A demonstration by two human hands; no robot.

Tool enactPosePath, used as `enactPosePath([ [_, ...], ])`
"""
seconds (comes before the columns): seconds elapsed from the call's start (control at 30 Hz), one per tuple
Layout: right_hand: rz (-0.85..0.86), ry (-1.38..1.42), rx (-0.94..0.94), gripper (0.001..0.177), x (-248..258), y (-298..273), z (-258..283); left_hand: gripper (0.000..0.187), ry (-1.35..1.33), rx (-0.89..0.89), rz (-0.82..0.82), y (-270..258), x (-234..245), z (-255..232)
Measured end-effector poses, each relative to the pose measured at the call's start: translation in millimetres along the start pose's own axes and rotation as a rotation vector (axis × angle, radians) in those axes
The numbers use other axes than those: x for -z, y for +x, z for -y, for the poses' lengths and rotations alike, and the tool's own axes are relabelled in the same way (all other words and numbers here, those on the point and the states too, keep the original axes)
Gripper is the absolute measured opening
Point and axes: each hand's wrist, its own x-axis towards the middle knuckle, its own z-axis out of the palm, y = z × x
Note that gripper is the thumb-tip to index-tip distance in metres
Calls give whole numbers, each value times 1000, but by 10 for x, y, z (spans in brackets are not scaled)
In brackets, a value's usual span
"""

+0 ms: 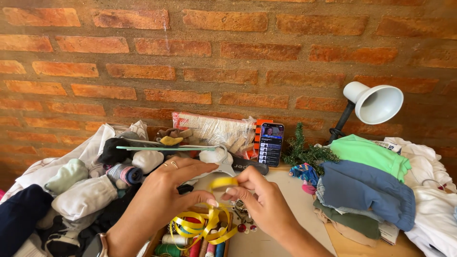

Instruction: A person is seen organizing a small wooden box containing sewing supplies, specifically handling a yellow ribbon and various spools of thread.

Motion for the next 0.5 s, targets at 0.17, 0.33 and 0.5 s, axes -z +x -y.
enactPosePath([
  [0.17,39,-735,205,10,-27,-77,-60,35,121,-241,56,23,22,-162],
  [0.33,38,-722,147,12,-66,-89,-29,21,334,-337,76,-26,-54,-77],
  [0.5,20,-433,34,17,-70,-63,-33,18,174,-100,51,-65,-100,57],
])
